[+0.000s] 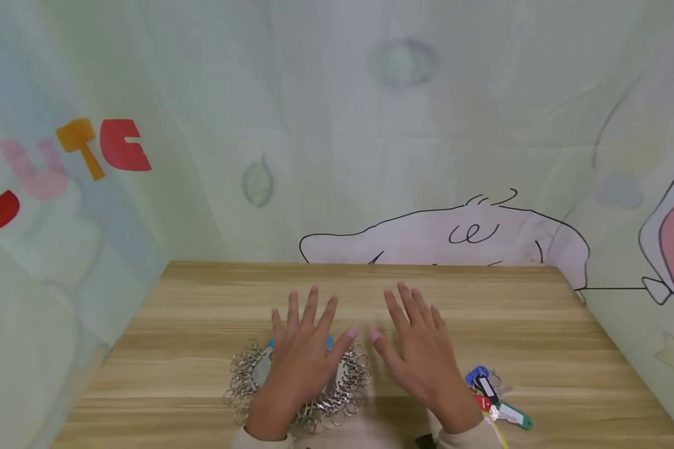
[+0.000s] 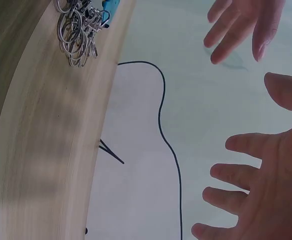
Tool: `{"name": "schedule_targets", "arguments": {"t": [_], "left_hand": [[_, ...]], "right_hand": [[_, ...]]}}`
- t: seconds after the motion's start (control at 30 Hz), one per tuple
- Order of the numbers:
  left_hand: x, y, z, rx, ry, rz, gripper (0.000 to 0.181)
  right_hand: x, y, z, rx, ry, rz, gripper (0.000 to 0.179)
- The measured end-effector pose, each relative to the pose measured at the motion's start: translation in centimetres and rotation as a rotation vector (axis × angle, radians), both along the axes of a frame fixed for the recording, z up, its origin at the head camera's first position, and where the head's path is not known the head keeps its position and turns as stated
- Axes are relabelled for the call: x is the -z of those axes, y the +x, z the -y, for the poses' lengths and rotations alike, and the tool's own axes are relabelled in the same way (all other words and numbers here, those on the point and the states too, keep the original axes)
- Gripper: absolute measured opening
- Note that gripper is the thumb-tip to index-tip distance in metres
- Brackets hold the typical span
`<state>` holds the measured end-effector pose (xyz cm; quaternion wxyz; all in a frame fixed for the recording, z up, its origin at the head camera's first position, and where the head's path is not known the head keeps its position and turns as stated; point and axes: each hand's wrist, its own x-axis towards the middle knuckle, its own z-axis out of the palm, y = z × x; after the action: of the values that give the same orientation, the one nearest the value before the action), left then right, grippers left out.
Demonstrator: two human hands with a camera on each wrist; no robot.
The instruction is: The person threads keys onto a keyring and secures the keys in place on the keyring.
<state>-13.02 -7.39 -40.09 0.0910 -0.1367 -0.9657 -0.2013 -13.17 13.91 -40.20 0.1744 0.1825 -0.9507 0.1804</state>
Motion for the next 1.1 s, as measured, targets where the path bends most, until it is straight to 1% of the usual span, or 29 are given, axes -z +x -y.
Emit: {"name": "schedule_targets", "arguments": {"t": [0.2, 0.27, 0.33, 0.4, 0.47, 0.53, 0.6, 0.67, 0.73, 0.83, 0.87, 0.97, 1.1], "left_hand": [[0.2, -0.3, -0.2, 0.0, -0.01, 0.01, 0.073], [0.4, -0.4, -0.2, 0.001, -0.003, 0.008, 0.067], [0.7, -0.6, -0.1, 0.003, 0.004, -0.011, 0.055], [1.0, -0.7, 0.1, 0.007, 0.011, -0.04, 0.038], [1.4, -0.8, 0.3, 0.023, 0.022, -0.07, 0.022], [1.7, -1.0, 0.4, 0.039, 0.036, -0.085, 0.012], [2.1, -1.1, 0.5, 0.049, 0.057, -0.071, 0.008], [2.6, -1.4, 0.2, 0.044, 0.087, -0.029, 0.007], [3.2, -1.7, 0.0, 0.026, 0.11, 0.02, 0.007], [4.5, -2.0, -0.4, -0.001, 0.133, 0.051, 0.007], [4.9, -2.1, -0.6, -0.006, 0.136, 0.049, 0.007], [6.3, -2.3, -1.1, -0.009, 0.146, 0.012, 0.011], [7.8, -2.4, -2.0, -0.026, 0.144, -0.038, 0.022]], "right_hand": [[-0.2, 0.0, -0.4, -0.003, -0.012, 0.001, 0.07], [-0.3, -0.1, -0.7, -0.007, -0.022, 0.003, 0.069], [-0.5, -0.1, -1.1, -0.018, -0.036, 0.005, 0.064], [-0.7, 0.0, -1.7, -0.024, -0.062, 0.017, 0.054], [-1.3, -0.1, -2.4, -0.025, -0.109, 0.062, 0.039], [-2.0, 0.0, -3.6, -0.019, -0.163, 0.128, 0.022], [-2.9, 0.1, -5.0, 0.0, -0.214, 0.184, 0.012], [-3.7, 0.2, -6.9, 0.029, -0.248, 0.209, 0.01], [-4.4, 0.4, -8.6, 0.061, -0.263, 0.209, 0.013], [-5.1, 1.0, -10.7, 0.107, -0.272, 0.192, 0.017], [-5.2, 1.1, -11.2, 0.119, -0.273, 0.19, 0.019], [-5.4, 1.5, -12.1, 0.141, -0.277, 0.17, 0.02], [-5.2, 1.6, -12.3, 0.134, -0.29, 0.153, 0.018]]}}
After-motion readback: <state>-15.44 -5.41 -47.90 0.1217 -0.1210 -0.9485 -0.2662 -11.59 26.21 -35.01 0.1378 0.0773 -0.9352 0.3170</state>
